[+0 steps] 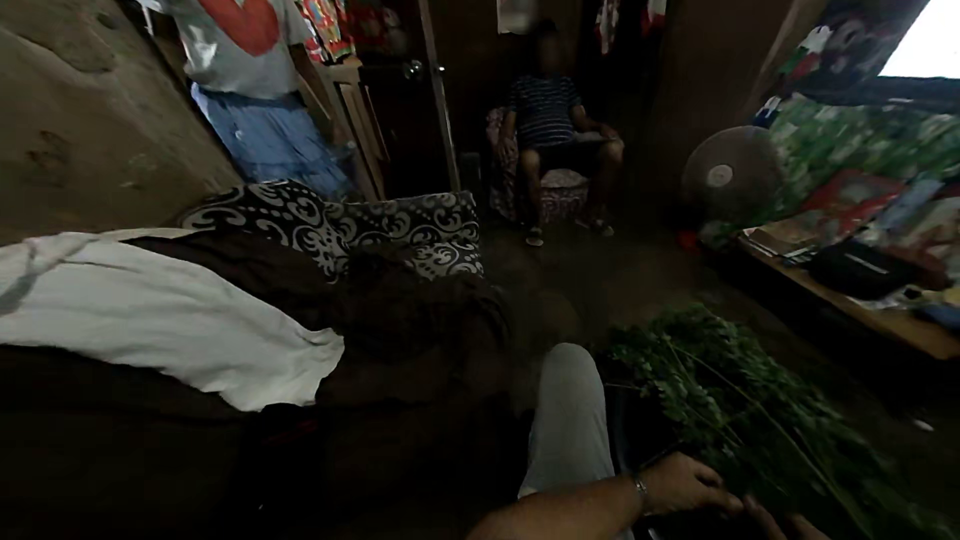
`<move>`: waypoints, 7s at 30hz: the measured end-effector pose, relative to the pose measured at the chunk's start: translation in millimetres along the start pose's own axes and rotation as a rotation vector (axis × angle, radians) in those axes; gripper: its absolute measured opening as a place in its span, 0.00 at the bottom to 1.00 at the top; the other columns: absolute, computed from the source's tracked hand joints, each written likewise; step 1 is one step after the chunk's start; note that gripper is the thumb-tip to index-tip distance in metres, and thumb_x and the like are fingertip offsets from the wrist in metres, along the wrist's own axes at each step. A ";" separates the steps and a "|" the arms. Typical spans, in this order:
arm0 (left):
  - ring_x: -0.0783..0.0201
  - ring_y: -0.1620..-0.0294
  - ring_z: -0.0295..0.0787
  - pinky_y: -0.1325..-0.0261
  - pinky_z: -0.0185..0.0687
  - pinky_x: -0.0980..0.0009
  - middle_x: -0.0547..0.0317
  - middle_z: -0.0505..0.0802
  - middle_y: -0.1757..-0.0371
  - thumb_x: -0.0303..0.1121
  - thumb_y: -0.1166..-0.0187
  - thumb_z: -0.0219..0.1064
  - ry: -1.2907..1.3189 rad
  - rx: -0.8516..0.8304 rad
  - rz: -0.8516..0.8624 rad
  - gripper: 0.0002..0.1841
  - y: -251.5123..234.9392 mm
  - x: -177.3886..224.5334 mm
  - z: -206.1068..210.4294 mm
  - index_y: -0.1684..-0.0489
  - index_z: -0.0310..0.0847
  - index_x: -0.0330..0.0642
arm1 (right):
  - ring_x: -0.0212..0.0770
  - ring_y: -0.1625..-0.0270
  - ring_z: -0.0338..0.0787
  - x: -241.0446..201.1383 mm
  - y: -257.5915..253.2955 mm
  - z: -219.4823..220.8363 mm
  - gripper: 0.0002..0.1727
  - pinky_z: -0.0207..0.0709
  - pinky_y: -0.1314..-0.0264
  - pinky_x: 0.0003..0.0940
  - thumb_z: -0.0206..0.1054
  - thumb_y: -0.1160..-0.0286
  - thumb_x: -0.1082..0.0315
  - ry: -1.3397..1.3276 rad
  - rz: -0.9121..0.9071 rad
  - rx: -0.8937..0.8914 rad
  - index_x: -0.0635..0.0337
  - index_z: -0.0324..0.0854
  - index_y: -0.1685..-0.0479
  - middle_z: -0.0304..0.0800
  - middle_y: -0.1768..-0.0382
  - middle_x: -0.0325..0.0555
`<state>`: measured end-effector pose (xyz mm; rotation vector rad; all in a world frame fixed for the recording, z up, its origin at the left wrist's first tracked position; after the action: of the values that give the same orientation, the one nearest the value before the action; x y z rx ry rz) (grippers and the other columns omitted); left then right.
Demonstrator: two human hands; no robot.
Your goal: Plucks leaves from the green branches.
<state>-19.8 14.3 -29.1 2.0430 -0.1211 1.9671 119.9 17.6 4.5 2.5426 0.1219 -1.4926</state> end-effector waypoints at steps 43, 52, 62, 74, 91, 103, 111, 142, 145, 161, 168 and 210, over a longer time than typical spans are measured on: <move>0.74 0.63 0.86 0.50 0.84 0.75 0.63 0.91 0.66 0.27 0.19 0.68 0.100 0.048 -0.056 0.05 -9.5 -5.0 -8.7 0.61 0.86 0.34 | 0.35 0.48 0.87 2.0 -14.5 1.7 0.12 0.82 0.42 0.31 0.62 0.14 0.69 -0.160 0.014 -0.104 0.70 0.81 0.43 0.85 0.47 0.52; 0.73 0.62 0.87 0.49 0.84 0.75 0.64 0.90 0.65 0.23 0.18 0.64 0.248 0.077 -0.057 0.04 -9.3 -3.0 -8.9 0.62 0.84 0.35 | 0.45 0.32 0.82 7.6 -15.5 -22.7 0.19 0.76 0.31 0.41 0.51 0.06 0.64 -0.176 0.104 0.038 0.66 0.84 0.36 0.80 0.29 0.57; 0.74 0.64 0.86 0.50 0.83 0.75 0.66 0.90 0.68 0.24 0.19 0.64 0.206 0.070 -0.064 0.05 -8.1 -2.9 -8.5 0.65 0.84 0.37 | 0.40 0.31 0.80 1.1 -13.7 -6.4 0.10 0.77 0.32 0.33 0.62 0.15 0.70 -0.168 0.028 -0.065 0.71 0.82 0.54 0.74 0.28 0.58; 0.74 0.65 0.85 0.53 0.83 0.76 0.65 0.89 0.68 0.24 0.17 0.63 0.251 0.100 -0.061 0.04 -10.1 -4.3 -11.4 0.63 0.83 0.36 | 0.45 0.28 0.80 5.9 -13.7 -17.3 0.19 0.76 0.28 0.41 0.60 0.11 0.61 -0.174 0.103 -0.056 0.67 0.83 0.38 0.75 0.25 0.59; 0.73 0.64 0.86 0.51 0.84 0.75 0.65 0.89 0.66 0.25 0.17 0.63 0.273 0.127 -0.045 0.03 -11.3 -5.6 -14.1 0.58 0.82 0.35 | 0.45 0.30 0.80 2.7 -11.9 -20.7 0.21 0.76 0.30 0.39 0.53 0.07 0.59 -0.147 0.074 0.009 0.66 0.84 0.38 0.76 0.27 0.59; 0.73 0.63 0.85 0.52 0.83 0.76 0.62 0.89 0.64 0.24 0.16 0.62 0.276 0.166 -0.049 0.05 -10.4 -3.0 -18.8 0.55 0.82 0.33 | 0.61 0.22 0.74 2.7 -15.1 -25.1 0.19 0.66 0.20 0.58 0.53 0.08 0.65 0.021 0.032 0.073 0.70 0.83 0.38 0.74 0.24 0.65; 0.73 0.63 0.85 0.52 0.83 0.75 0.62 0.89 0.64 0.25 0.17 0.64 0.257 0.161 -0.045 0.05 -10.8 -1.0 -18.6 0.55 0.83 0.32 | 0.46 0.26 0.79 -0.4 -11.8 -1.6 0.15 0.74 0.25 0.41 0.60 0.13 0.66 -0.144 -0.012 -0.069 0.71 0.83 0.45 0.75 0.25 0.61; 0.70 0.67 0.86 0.60 0.84 0.74 0.59 0.90 0.66 0.27 0.17 0.66 0.231 0.222 -0.075 0.05 -10.6 -9.1 -6.0 0.57 0.82 0.34 | 0.63 0.20 0.72 1.8 -7.9 -1.6 0.24 0.62 0.17 0.60 0.69 0.18 0.55 -0.031 0.005 -0.032 0.71 0.85 0.42 0.76 0.26 0.65; 0.69 0.64 0.87 0.57 0.85 0.72 0.57 0.91 0.63 0.27 0.17 0.65 0.211 0.220 -0.076 0.06 -9.9 -7.3 -4.8 0.55 0.83 0.32 | 0.62 0.20 0.71 4.7 -9.6 -0.5 0.20 0.62 0.16 0.57 0.65 0.15 0.62 -0.061 0.039 -0.046 0.72 0.83 0.38 0.75 0.24 0.64; 0.75 0.70 0.84 0.63 0.82 0.79 0.64 0.89 0.67 0.27 0.14 0.59 0.213 0.175 -0.101 0.05 -11.2 -3.1 -1.4 0.59 0.80 0.38 | 0.62 0.20 0.72 -10.5 -6.4 -29.1 0.16 0.55 0.16 0.65 0.60 0.14 0.65 0.113 0.020 0.033 0.69 0.86 0.41 0.79 0.28 0.63; 0.71 0.60 0.88 0.48 0.85 0.72 0.62 0.91 0.61 0.24 0.17 0.62 0.212 0.089 -0.071 0.06 -14.0 -5.2 2.5 0.54 0.84 0.34 | 0.60 0.22 0.73 3.8 -17.3 -38.9 0.18 0.61 0.18 0.62 0.60 0.12 0.62 0.076 0.060 0.053 0.65 0.85 0.35 0.77 0.26 0.60; 0.79 0.65 0.91 0.61 0.86 0.81 0.68 0.96 0.64 0.28 0.18 0.57 -0.018 0.097 0.072 0.08 -7.3 9.3 -0.9 0.55 0.83 0.40 | 0.58 0.23 0.77 4.2 -11.4 -49.5 0.35 0.69 0.21 0.57 0.63 0.13 0.52 -0.321 0.073 0.130 0.62 0.63 0.13 0.76 0.24 0.62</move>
<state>-18.2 22.8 -21.0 2.1452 -0.1060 2.0352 162.5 38.8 22.9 2.3308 -0.1161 -1.9095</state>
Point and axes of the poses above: each hand's wrist, its own y-axis away from the middle knuckle, its own z-axis out of the palm, x = y × z, the point moved 8 cm from there along -y, towards the middle knuckle
